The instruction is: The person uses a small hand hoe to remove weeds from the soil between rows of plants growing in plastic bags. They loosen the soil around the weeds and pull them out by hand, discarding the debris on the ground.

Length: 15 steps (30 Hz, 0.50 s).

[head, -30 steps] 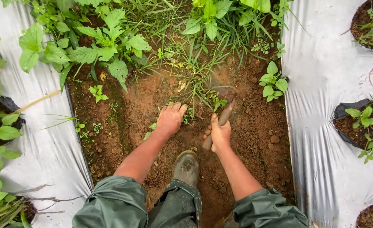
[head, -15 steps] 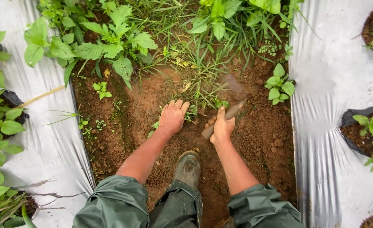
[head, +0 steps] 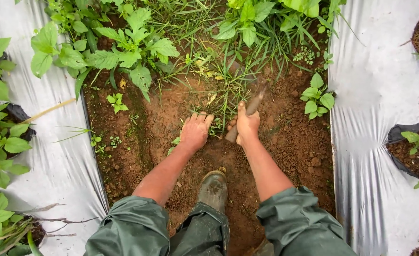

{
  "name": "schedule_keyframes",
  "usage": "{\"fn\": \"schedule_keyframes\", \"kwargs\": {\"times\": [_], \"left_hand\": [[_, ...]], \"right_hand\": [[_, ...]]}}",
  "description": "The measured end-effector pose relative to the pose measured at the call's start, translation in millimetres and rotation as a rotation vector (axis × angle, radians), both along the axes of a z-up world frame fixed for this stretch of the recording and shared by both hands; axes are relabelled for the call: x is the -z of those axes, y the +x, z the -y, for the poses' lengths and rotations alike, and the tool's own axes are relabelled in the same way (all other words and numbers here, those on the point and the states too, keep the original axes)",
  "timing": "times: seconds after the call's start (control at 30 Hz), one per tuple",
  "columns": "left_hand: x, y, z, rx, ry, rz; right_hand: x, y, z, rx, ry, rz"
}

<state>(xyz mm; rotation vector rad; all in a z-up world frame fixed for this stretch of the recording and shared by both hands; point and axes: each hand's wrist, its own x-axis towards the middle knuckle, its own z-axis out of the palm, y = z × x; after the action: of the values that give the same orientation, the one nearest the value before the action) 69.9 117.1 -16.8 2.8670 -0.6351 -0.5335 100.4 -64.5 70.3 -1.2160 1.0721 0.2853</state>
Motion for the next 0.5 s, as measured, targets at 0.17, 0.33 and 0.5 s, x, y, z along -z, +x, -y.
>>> {"fn": "schedule_keyframes", "kwargs": {"times": [0.17,0.33,0.5], "left_hand": [[-21.0,5.2,-1.2,-0.08,0.051,-0.207],[-26.1,9.2,4.0,-0.12,0.06,-0.32],[-34.9,6.7,2.9,-0.131,0.043,-0.32]], "right_hand": [[-1.0,-16.7,8.6,-0.018,-0.006,-0.087],[-26.4,-1.3,9.7,0.083,0.124,-0.125],[-57.8,-37.7,1.4,-0.108,0.034,-0.19]]}}
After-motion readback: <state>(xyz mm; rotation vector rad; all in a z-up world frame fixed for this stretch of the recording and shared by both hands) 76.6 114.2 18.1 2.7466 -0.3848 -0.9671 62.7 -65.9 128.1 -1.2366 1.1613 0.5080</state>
